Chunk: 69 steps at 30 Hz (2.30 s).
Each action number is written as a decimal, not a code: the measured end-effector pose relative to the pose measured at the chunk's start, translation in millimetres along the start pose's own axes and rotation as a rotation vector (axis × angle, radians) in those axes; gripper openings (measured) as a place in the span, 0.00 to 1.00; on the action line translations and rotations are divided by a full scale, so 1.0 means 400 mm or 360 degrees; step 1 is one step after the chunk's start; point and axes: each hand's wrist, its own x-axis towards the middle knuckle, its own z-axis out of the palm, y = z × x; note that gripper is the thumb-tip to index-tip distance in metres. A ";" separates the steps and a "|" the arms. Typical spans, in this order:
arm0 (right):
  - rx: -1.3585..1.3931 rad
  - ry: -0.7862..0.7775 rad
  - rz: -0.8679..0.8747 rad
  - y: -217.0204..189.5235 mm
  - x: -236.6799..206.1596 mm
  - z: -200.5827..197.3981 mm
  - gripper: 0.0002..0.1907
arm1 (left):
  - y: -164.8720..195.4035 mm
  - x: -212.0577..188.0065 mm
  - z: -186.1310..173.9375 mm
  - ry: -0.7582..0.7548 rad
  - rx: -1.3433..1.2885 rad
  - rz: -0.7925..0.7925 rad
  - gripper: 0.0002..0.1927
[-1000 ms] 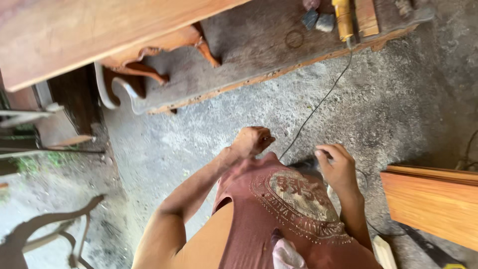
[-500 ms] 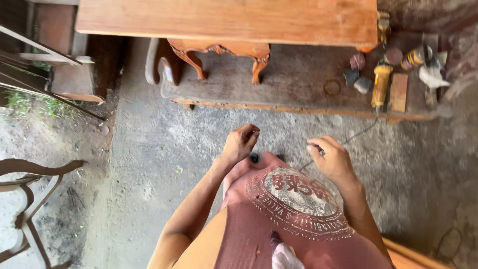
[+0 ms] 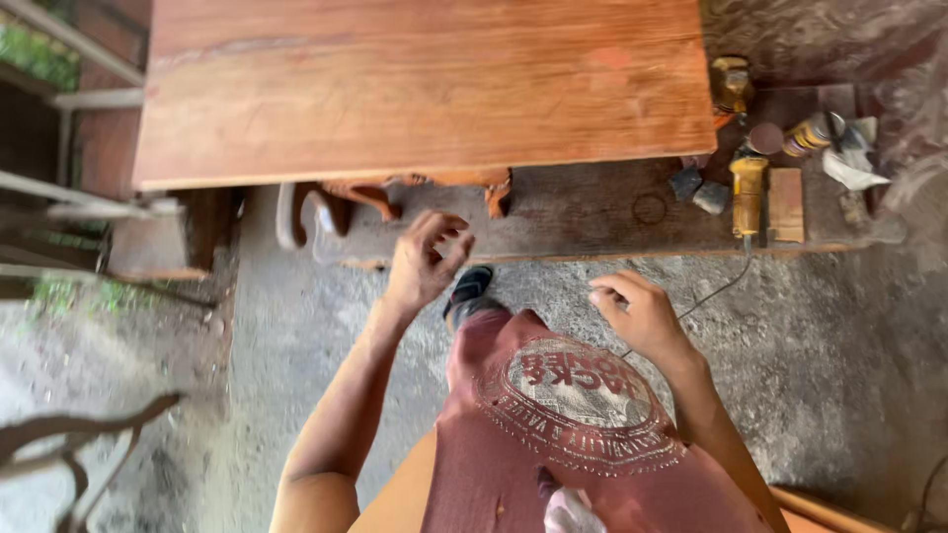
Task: The person holds a can of reddish wood filler and uses a small putty knife to press filler into cracks and damaged spots on a wooden board, working along the board surface. They then set the can aside, slide the board, and lift and reposition it on the workbench.
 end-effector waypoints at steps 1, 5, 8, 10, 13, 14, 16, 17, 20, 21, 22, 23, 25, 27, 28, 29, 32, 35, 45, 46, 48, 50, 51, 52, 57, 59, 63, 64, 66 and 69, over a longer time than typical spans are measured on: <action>0.0020 0.0006 0.0048 0.001 0.029 0.012 0.14 | -0.012 0.048 -0.016 0.0004 0.0026 -0.0023 0.09; 0.0242 0.0109 0.0385 0.017 0.164 0.077 0.19 | -0.117 0.284 -0.061 -0.0116 -0.0126 -0.0037 0.10; 0.0624 0.0269 0.0493 0.020 0.279 0.142 0.25 | -0.255 0.487 -0.095 -0.0157 0.0180 0.0019 0.17; 0.0726 0.0256 0.0626 0.016 0.355 0.180 0.28 | -0.360 0.654 -0.141 -0.0170 0.0471 0.0580 0.15; 0.0984 0.0376 0.0780 -0.009 0.447 0.233 0.26 | -0.477 0.887 -0.170 -0.0060 0.0822 0.0641 0.28; 0.1109 0.0442 0.0775 -0.014 0.465 0.245 0.25 | -0.495 0.940 -0.158 -0.0143 0.0968 0.0620 0.33; 0.1250 0.0496 0.0916 -0.030 0.486 0.263 0.24 | -0.504 1.021 -0.138 -0.0273 0.1257 0.0568 0.44; 0.1317 0.0515 0.0982 -0.034 0.492 0.268 0.23 | -0.501 1.046 -0.119 -0.0326 0.1182 0.0518 0.47; 0.1455 0.0450 0.1100 -0.041 0.500 0.288 0.24 | -0.496 1.062 -0.087 -0.0431 0.1087 0.0358 0.56; 0.1482 0.0413 0.1109 -0.043 0.501 0.299 0.24 | -0.493 1.062 -0.080 -0.0406 0.1111 0.0330 0.57; 0.1499 0.0377 0.1111 -0.043 0.504 0.309 0.25 | -0.492 1.067 -0.077 -0.0372 0.1128 0.0304 0.59; 0.1518 0.0341 0.1115 -0.045 0.506 0.322 0.25 | -0.494 1.074 -0.079 -0.0414 0.1126 0.0352 0.60; 0.1446 0.0326 0.1064 -0.048 0.513 0.349 0.26 | -0.504 1.101 -0.090 -0.0495 0.1113 0.0446 0.62; 0.1462 0.0302 0.1051 -0.053 0.519 0.373 0.26 | -0.520 1.123 -0.092 -0.0483 0.1214 0.0544 0.61; 0.1509 0.0304 0.1060 -0.055 0.522 0.382 0.26 | -0.525 1.128 -0.094 -0.0467 0.1264 0.0595 0.61; 0.1554 0.0308 0.1066 -0.057 0.525 0.388 0.26 | -0.528 1.129 -0.096 -0.0455 0.1206 0.0558 0.60; 0.1716 0.0327 0.0988 -0.065 0.524 0.393 0.26 | -0.532 1.105 -0.096 -0.0449 0.1069 0.0453 0.55; 0.2037 0.0428 0.0973 -0.072 0.507 0.391 0.20 | -0.496 1.105 -0.092 -0.0483 0.1047 0.0301 0.49; 0.1887 0.0384 0.0977 -0.060 0.411 0.435 0.23 | -0.473 1.146 -0.034 -0.0874 0.1110 -0.0010 0.39; 0.1888 0.0368 0.0994 -0.057 0.408 0.434 0.24 | -0.473 1.153 -0.029 -0.0909 0.1109 0.0017 0.38; 0.1869 0.0350 0.1006 -0.052 0.403 0.426 0.25 | -0.466 1.163 -0.029 -0.0918 0.1087 0.0172 0.36; 0.1856 0.0338 0.1007 -0.047 0.396 0.414 0.25 | -0.447 1.163 -0.023 -0.0932 0.1041 0.0218 0.33; 0.1898 0.0311 0.0977 -0.046 0.389 0.409 0.25 | -0.435 1.157 -0.021 -0.0942 0.1010 0.0179 0.32; 0.1942 0.0280 0.0947 -0.044 0.382 0.405 0.24 | -0.425 1.149 -0.018 -0.0953 0.0983 0.0136 0.31; 0.1916 0.0152 0.0748 -0.033 0.335 0.406 0.24 | -0.407 1.113 0.002 -0.0996 0.0904 -0.0092 0.26; 0.1822 0.0093 0.0689 -0.027 0.321 0.410 0.23 | -0.417 1.119 0.020 -0.1020 0.0494 -0.0255 0.21; 0.1703 0.0257 0.0567 -0.015 0.295 0.400 0.22 | -0.394 1.144 0.040 -0.1043 -0.1814 -0.1063 0.13; 0.1808 0.0309 0.0553 -0.013 0.286 0.393 0.20 | -0.379 1.155 0.034 -0.0962 -0.1682 -0.1093 0.09; 0.1945 0.0400 0.0504 -0.012 0.265 0.378 0.19 | -0.309 1.152 0.001 -0.1050 -0.1670 -0.0971 0.08; 0.2010 0.0546 0.0421 -0.013 0.223 0.352 0.19 | -0.122 1.117 -0.044 -0.0995 -0.1805 -0.0793 0.06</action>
